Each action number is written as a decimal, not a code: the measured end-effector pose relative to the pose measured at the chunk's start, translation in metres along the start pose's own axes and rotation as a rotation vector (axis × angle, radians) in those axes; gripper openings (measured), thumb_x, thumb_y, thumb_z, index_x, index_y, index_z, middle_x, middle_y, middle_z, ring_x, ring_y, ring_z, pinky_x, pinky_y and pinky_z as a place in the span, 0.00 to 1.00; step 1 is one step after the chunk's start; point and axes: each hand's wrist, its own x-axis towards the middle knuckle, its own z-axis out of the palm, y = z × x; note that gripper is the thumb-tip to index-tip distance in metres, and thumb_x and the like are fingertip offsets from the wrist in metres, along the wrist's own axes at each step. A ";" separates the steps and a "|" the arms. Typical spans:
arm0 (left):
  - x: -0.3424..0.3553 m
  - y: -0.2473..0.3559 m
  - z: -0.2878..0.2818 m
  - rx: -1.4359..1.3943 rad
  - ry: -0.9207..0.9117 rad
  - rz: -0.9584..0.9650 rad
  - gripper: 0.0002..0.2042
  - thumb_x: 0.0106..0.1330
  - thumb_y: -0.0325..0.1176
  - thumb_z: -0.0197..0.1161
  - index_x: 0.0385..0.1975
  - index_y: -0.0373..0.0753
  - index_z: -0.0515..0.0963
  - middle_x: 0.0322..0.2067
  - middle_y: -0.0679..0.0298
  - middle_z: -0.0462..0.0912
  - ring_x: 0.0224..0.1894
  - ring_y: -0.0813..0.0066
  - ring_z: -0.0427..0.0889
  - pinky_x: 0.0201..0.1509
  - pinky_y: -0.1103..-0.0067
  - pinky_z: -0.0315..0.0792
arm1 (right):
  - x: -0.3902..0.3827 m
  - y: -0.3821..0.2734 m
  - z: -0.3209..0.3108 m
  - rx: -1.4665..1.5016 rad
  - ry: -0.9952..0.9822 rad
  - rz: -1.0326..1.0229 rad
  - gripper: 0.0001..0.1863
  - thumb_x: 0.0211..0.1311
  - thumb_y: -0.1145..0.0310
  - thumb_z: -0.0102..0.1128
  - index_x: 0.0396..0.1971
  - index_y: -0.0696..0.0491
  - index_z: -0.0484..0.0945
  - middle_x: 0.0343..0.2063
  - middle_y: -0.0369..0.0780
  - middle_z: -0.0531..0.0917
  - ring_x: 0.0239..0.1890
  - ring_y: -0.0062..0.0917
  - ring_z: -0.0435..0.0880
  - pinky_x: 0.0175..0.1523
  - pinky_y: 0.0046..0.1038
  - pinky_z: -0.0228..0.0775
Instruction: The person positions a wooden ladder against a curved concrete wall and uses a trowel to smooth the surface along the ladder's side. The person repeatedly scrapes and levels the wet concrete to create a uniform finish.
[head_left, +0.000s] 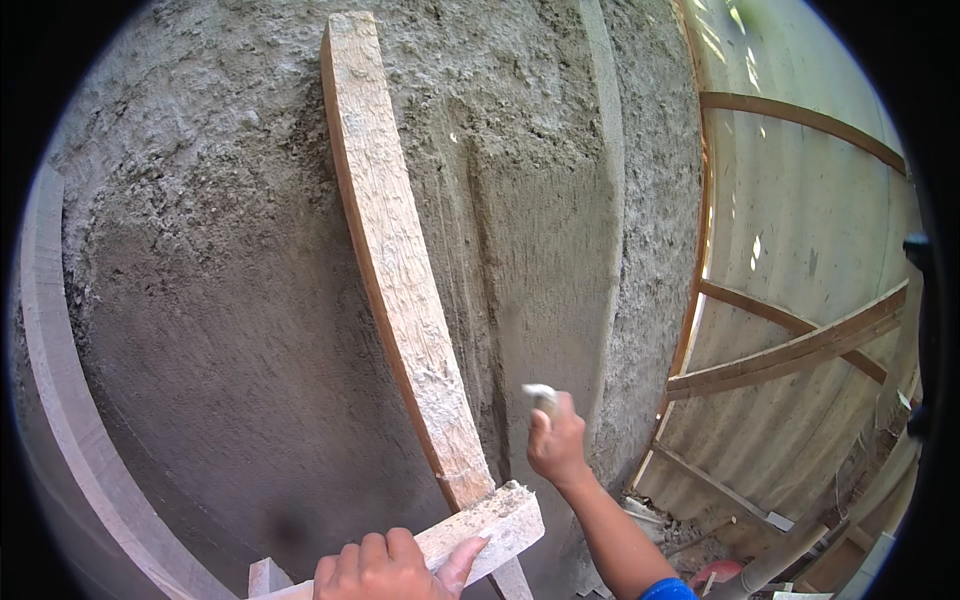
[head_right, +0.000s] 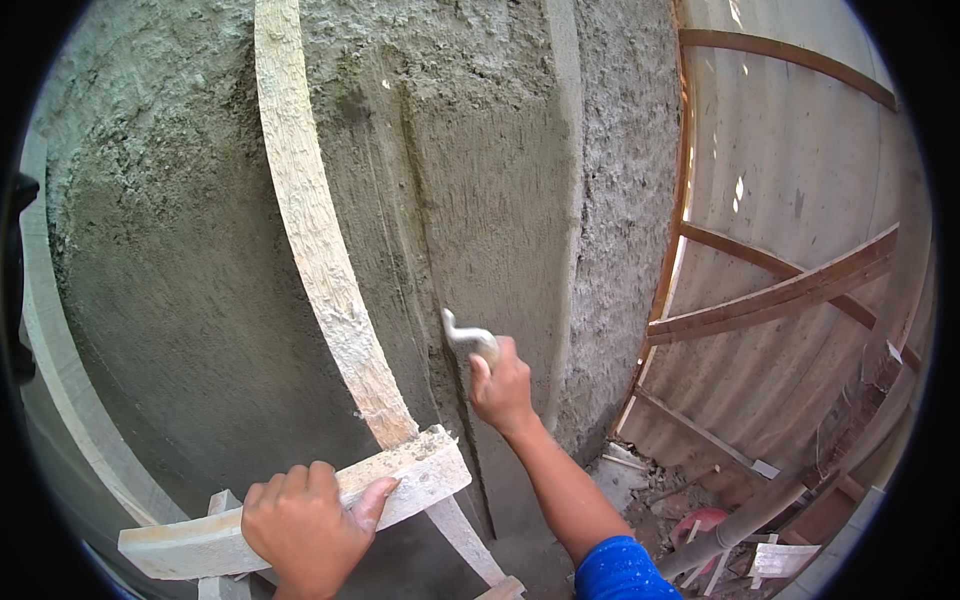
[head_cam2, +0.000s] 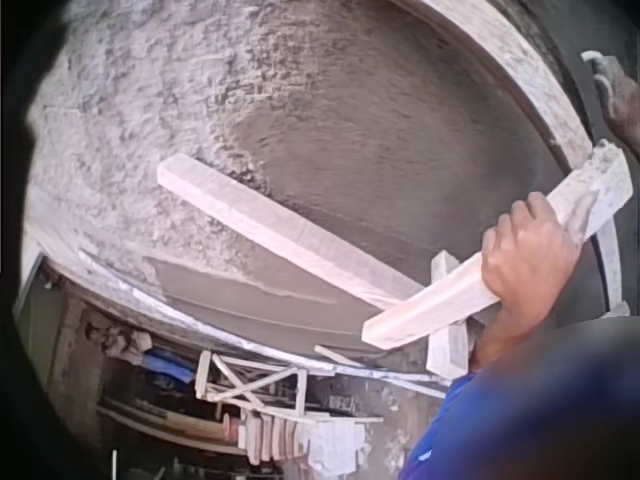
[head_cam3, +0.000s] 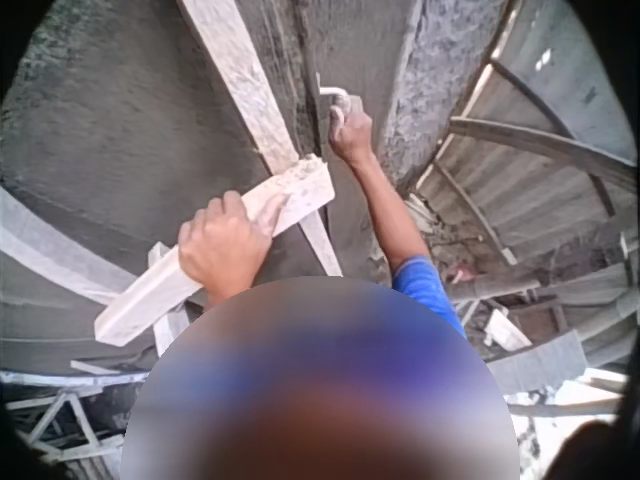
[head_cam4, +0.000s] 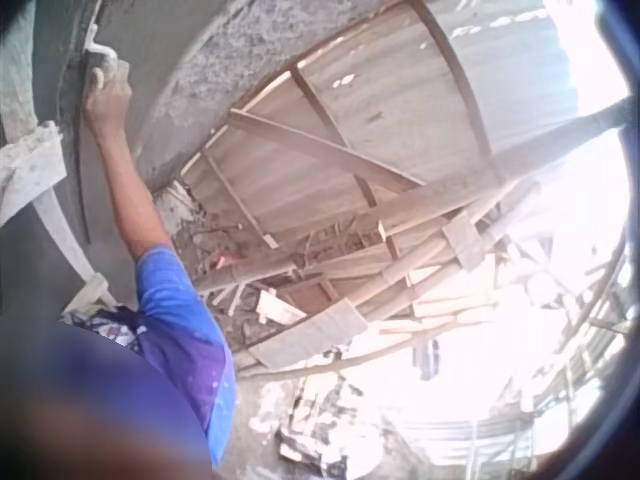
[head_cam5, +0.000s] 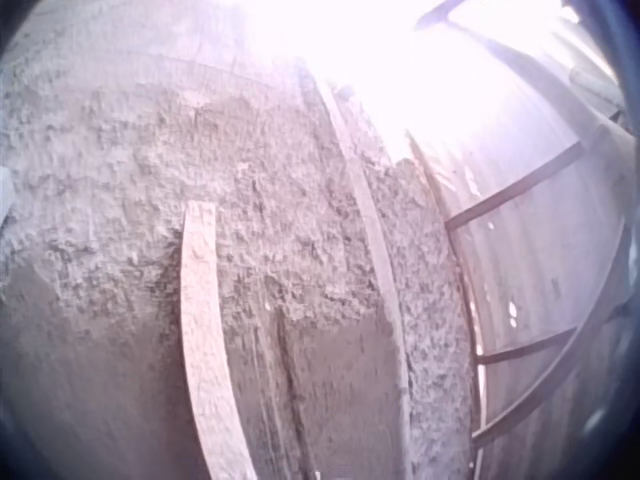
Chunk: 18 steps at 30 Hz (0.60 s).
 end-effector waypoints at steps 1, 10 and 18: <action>0.001 0.000 -0.001 0.000 0.002 0.002 0.26 0.57 0.66 0.66 0.19 0.46 0.75 0.18 0.63 0.78 0.22 0.63 0.81 0.28 0.68 0.72 | 0.001 0.002 0.003 -0.159 -0.073 0.036 0.20 0.75 0.55 0.55 0.41 0.61 0.69 0.20 0.49 0.79 0.24 0.49 0.83 0.29 0.40 0.74; 0.002 -0.001 0.001 -0.017 0.003 0.001 0.27 0.58 0.66 0.65 0.18 0.46 0.73 0.17 0.64 0.76 0.22 0.62 0.80 0.27 0.67 0.70 | 0.005 -0.006 0.001 0.029 -0.011 0.134 0.16 0.73 0.60 0.56 0.41 0.59 0.70 0.23 0.53 0.80 0.28 0.57 0.82 0.31 0.45 0.74; 0.002 -0.002 0.001 -0.017 -0.010 0.001 0.28 0.59 0.67 0.64 0.18 0.46 0.73 0.17 0.64 0.75 0.21 0.63 0.79 0.27 0.67 0.69 | 0.019 -0.015 -0.003 0.074 0.006 0.138 0.15 0.73 0.60 0.56 0.41 0.59 0.71 0.24 0.55 0.81 0.30 0.59 0.82 0.33 0.47 0.74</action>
